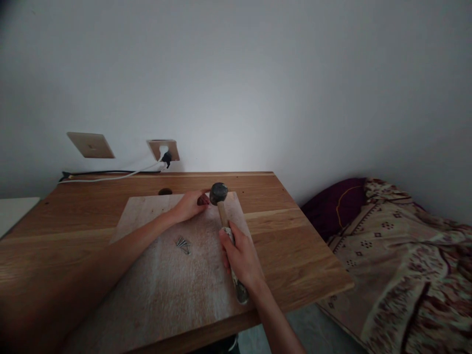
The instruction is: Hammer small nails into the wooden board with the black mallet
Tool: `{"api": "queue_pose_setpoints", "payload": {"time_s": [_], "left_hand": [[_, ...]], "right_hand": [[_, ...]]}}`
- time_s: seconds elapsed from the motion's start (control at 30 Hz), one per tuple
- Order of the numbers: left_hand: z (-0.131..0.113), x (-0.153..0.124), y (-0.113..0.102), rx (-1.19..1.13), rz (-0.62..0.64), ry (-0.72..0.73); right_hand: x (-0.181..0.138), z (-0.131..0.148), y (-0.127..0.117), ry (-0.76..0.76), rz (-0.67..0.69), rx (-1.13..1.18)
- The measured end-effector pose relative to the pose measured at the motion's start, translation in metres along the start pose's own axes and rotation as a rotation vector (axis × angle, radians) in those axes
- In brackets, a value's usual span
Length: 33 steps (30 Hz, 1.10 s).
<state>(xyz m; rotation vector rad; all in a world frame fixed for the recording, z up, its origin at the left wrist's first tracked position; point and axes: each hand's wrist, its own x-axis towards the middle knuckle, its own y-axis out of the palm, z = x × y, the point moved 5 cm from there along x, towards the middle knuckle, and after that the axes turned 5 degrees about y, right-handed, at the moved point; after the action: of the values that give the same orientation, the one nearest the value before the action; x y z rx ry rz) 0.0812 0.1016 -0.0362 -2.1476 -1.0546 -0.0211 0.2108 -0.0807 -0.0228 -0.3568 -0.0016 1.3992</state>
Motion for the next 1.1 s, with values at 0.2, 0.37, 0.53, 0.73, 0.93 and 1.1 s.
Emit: {"api": "queue_pose_setpoints", "payload": {"time_s": [0.2,0.37,0.53,0.73,0.93,1.1], "left_hand": [[0.002,-0.001,-0.004,0.061,-0.008,-0.008],[-0.029,-0.027,-0.03,0.28,0.153,0.182],[-0.064,-0.078,-0.049,0.487,0.431,0.172],[-0.066,-0.105,-0.04,0.442,0.542,0.218],[-0.056,-0.098,-0.042,0.367,0.526,0.235],[-0.044,-0.083,-0.047,0.336,0.416,0.179]], "right_hand": [[-0.001,-0.001,0.006,0.009,0.016,-0.08],[-0.005,0.0,0.006,-0.015,0.007,-0.143],[-0.02,-0.012,0.003,0.014,0.029,-0.035],[-0.041,-0.035,-0.004,0.11,0.102,-0.076],[-0.043,-0.042,-0.004,0.13,0.101,-0.071],[-0.041,-0.038,-0.003,0.135,0.112,-0.032]]}}
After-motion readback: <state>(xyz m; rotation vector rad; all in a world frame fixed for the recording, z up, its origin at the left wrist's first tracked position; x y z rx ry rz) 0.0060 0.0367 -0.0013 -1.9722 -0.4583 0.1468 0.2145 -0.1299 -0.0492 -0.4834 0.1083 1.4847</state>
